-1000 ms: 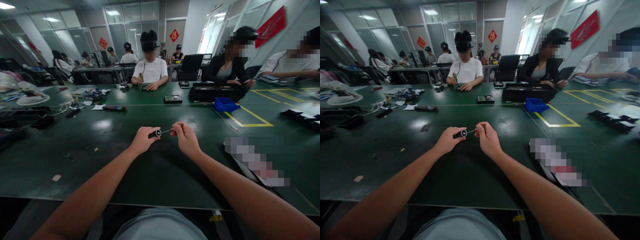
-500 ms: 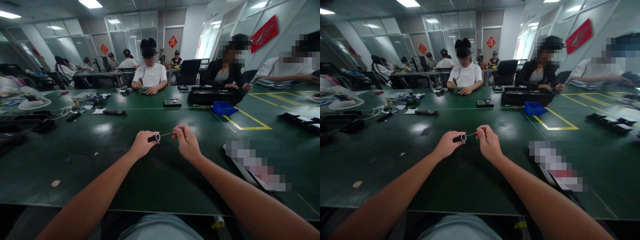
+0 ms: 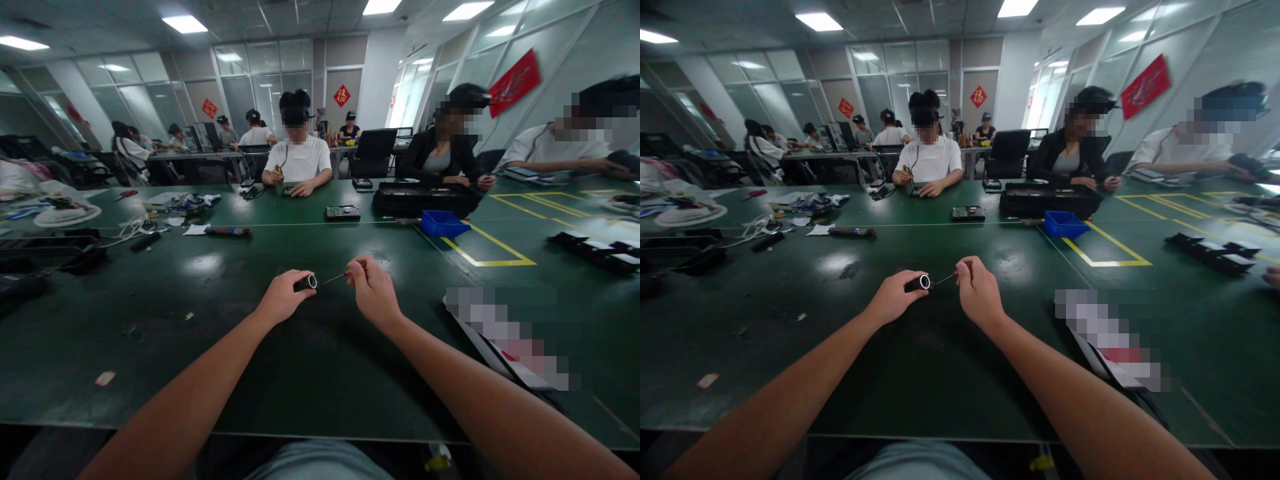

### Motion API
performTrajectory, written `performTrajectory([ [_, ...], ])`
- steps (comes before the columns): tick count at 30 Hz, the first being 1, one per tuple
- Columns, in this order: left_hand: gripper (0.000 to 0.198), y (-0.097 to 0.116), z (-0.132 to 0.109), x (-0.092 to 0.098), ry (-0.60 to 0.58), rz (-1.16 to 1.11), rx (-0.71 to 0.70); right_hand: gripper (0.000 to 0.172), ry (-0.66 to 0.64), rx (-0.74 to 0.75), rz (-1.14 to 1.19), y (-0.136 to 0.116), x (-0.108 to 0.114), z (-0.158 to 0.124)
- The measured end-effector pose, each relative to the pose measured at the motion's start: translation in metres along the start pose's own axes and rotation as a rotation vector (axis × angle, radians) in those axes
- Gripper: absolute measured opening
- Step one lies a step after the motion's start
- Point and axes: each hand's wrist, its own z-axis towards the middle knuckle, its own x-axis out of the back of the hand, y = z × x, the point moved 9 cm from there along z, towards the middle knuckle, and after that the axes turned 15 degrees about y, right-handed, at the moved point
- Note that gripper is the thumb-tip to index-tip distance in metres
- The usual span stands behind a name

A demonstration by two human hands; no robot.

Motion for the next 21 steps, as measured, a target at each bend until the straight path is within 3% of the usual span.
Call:
performTrajectory([
  [3,0.039,-0.008,0.002,0.002,0.043,-0.094,0.071,0.023,-0.013,-0.015,-0.006,0.002,-0.002,0.000],
  [8,0.044,-0.020,0.006,0.003,0.098,-0.473,0.290,0.024,-0.019,-0.033,-0.008,0.004,-0.003,0.000],
  [13,0.022,-0.020,0.000,-0.004,0.078,-0.761,0.571,0.024,0.019,-0.050,0.011,0.005,0.001,0.002],
  [17,0.030,-0.002,0.000,-0.009,-0.092,-0.539,0.502,0.025,0.043,-0.054,0.032,0.004,0.004,0.002],
  [21,0.028,0.013,0.008,-0.019,-0.253,-0.118,0.275,0.024,0.079,-0.046,0.053,0.005,0.007,0.002],
])
